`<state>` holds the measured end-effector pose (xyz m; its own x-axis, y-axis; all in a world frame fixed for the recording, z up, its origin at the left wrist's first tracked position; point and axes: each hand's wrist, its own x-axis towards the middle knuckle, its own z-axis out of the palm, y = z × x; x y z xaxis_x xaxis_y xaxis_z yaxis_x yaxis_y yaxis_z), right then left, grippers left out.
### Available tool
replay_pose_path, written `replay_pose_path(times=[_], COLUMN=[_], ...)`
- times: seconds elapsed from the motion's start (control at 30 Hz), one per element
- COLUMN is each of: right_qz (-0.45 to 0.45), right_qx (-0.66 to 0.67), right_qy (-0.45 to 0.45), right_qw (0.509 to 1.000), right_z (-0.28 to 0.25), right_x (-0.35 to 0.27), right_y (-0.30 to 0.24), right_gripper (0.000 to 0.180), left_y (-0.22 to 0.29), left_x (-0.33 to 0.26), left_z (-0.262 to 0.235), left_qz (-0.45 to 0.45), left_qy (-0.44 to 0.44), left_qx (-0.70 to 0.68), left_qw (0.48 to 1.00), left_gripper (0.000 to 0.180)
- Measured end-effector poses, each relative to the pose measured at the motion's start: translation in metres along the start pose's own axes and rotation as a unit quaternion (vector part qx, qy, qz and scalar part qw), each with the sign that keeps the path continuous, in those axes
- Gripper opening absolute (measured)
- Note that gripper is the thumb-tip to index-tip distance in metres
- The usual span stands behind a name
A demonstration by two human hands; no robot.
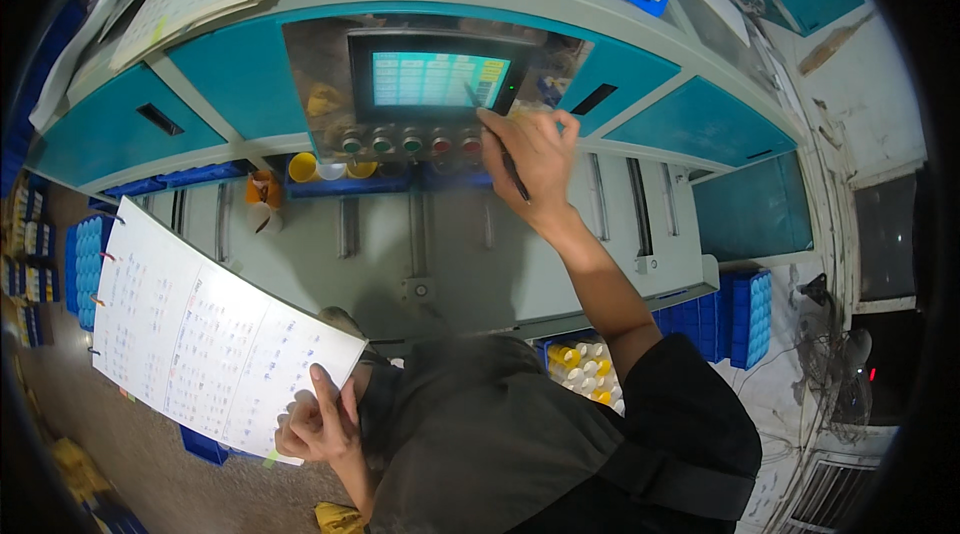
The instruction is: The person operates a machine's touchscreen control panel using a stylus while holding a document. They then switch to a clipboard and write on it with a pen, and use a calculator to perform calculations before writing again.
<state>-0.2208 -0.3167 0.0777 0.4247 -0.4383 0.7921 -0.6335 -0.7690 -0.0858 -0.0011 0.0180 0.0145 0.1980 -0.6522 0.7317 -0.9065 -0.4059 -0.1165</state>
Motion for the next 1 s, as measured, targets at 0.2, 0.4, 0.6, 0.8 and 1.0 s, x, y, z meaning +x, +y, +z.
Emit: replay_pose_path(times=[0.2, 0.4, 0.6, 0.8, 1.0], right_qz=[-0.063, -0.039, -0.061, -0.056, -0.059], right_qx=[0.023, 0.020, 0.063, 0.035, 0.044], right_qy=[-0.026, -0.068, -0.037, -0.046, -0.045], right_qw=[0.997, 0.997, 0.995, 0.997, 0.996], right_z=[0.022, 0.033, 0.031, 0.036, 0.029], right_x=[0.022, 0.030, 0.022, 0.014, 0.011], right_y=[-0.023, -0.032, -0.038, -0.038, -0.032], right_gripper=[0.031, 0.033, 0.026, 0.022, 0.025], left_y=[0.001, 0.002, 0.000, 0.001, 0.000], left_x=[0.000, 0.005, 0.003, 0.004, -0.005], left_z=[-0.002, 0.004, 0.003, 0.003, 0.007], left_qz=[0.000, 0.009, -0.005, -0.039, -0.028], left_qy=[0.003, 0.044, 0.034, 0.055, 0.049], left_qx=[0.007, -0.005, 0.020, 0.001, 0.012], left_qw=[1.000, 0.999, 0.999, 0.998, 0.998], left_gripper=[0.046, 0.047, 0.052, 0.047, 0.065])
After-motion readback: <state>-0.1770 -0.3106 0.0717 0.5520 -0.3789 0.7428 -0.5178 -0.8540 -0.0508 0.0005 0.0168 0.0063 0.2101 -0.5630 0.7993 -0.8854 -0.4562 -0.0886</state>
